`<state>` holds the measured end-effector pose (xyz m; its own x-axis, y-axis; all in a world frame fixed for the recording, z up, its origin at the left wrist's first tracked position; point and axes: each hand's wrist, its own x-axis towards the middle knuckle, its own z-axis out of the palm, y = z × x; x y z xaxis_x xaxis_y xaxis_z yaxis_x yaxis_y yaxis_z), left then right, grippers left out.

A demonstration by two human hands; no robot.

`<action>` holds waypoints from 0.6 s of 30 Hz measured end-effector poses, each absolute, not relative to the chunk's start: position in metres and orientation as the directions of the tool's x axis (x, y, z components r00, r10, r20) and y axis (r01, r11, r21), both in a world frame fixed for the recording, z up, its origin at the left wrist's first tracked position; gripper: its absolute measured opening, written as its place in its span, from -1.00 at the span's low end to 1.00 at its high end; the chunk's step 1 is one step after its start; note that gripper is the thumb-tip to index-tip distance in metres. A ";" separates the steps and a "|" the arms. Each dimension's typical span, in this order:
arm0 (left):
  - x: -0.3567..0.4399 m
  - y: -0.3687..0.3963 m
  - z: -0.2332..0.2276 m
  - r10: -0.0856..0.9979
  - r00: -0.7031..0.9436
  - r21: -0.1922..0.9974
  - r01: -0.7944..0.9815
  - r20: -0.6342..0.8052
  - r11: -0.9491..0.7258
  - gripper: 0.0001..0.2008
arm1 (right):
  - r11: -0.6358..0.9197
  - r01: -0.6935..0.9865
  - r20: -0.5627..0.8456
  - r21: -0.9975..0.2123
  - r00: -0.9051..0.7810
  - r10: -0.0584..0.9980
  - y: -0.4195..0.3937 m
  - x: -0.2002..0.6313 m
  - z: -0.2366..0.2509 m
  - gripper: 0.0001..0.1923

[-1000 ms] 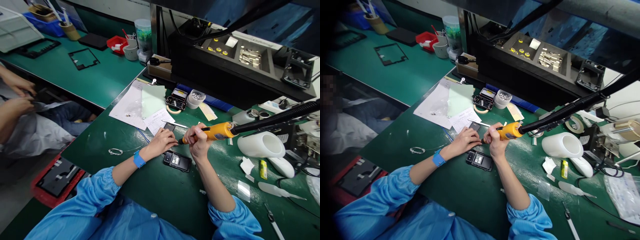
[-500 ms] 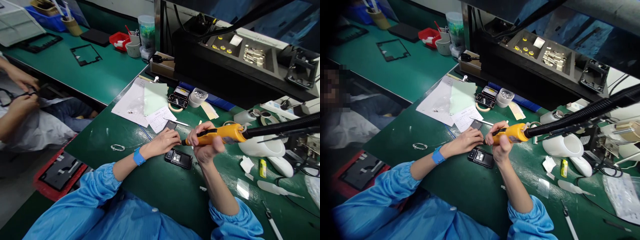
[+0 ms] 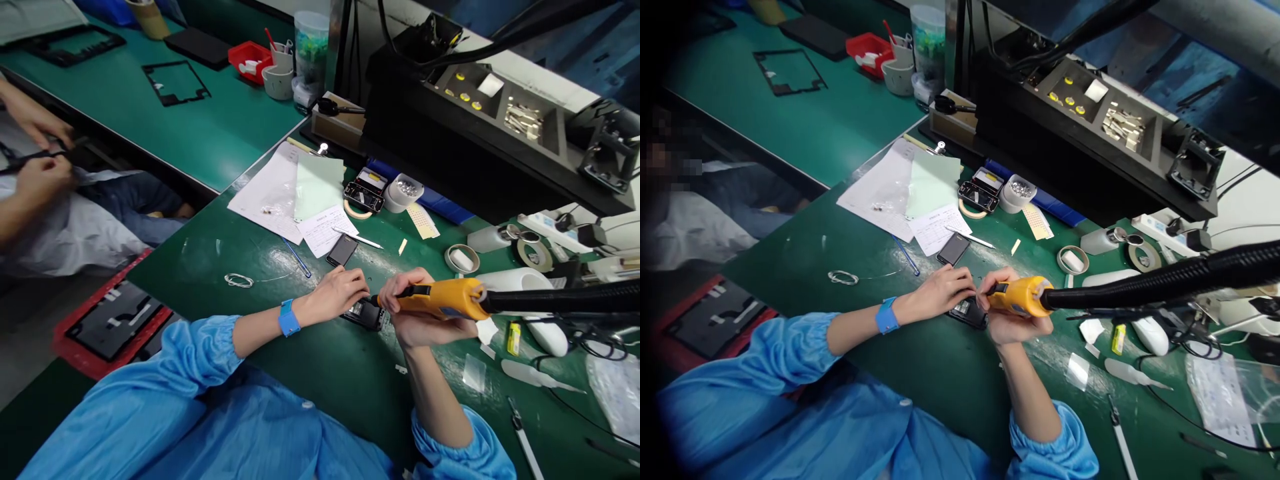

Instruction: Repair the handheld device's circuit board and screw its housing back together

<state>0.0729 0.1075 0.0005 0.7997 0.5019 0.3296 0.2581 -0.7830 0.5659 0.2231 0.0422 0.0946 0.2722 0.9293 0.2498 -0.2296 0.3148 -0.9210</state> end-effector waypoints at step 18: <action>0.073 0.107 -0.001 0.491 0.827 0.581 0.264 0.273 -0.769 -0.67 | 0.185 -0.130 0.168 -0.974 0.131 0.977 0.044 0.226 0.076 -0.12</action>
<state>0.0734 0.1066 -0.0007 0.8273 0.4908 0.2732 0.2645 -0.7694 0.5814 0.2258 0.0443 0.0765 0.1312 0.9771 0.1675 -0.1304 0.1845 -0.9741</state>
